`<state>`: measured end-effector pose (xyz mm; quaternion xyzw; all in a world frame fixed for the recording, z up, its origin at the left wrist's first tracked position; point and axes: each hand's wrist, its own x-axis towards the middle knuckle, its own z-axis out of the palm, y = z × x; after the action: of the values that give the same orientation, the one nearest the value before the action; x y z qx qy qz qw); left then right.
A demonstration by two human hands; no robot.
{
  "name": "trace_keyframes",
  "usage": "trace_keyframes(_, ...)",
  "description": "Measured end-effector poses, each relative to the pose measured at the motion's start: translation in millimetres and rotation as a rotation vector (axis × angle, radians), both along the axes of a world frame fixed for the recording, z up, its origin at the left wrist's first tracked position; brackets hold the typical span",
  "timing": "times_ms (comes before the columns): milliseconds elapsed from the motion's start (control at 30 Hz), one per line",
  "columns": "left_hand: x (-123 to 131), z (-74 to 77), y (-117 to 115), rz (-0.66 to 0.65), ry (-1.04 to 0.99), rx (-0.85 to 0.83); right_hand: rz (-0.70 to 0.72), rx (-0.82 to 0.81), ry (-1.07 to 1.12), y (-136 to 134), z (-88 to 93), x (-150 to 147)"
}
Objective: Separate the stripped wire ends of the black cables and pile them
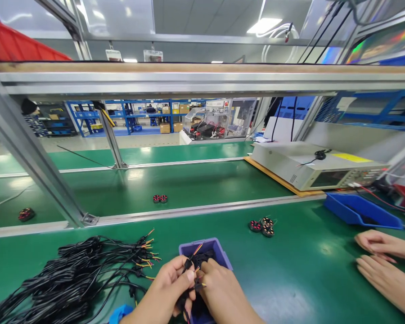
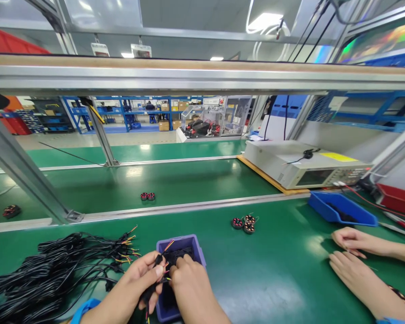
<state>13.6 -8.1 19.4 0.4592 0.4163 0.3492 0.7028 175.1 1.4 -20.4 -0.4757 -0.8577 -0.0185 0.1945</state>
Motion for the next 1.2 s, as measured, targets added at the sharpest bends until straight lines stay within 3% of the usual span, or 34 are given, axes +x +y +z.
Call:
trace_keyframes(167, -2, -4.2, 0, -0.033, -0.020, 0.014, -0.022, -0.018, 0.095, -2, 15.3, 8)
trace_keyframes(367, -1, -10.8, -1, -0.055, -0.058, 0.004, -0.007, -0.140, 0.555, -6, 36.3, 19)
trace_keyframes(500, 2, -12.8, -3, -0.030, -0.096, 0.021, -0.030, -0.235, 0.881, -10, 42.0, 12)
trace_keyframes(633, 3, -13.0, -3, -0.049, -0.092, 0.015, -0.022, -0.304, 1.050, -17, 42.8, 2)
trace_keyframes(867, 0, -10.8, -4, -0.108, -0.050, 0.013, -0.049, -0.226, 1.097, -20, 40.9, -2)
trace_keyframes(1033, 0, -4.3, -4, -0.132, -0.030, 0.034, -0.015, -0.021, 1.056, -18, 40.5, -5)
trace_keyframes(1200, 2, 1.1, -5, -0.124, -0.031, 0.030, 0.001, 0.007, 0.987, -20, 39.0, -5)
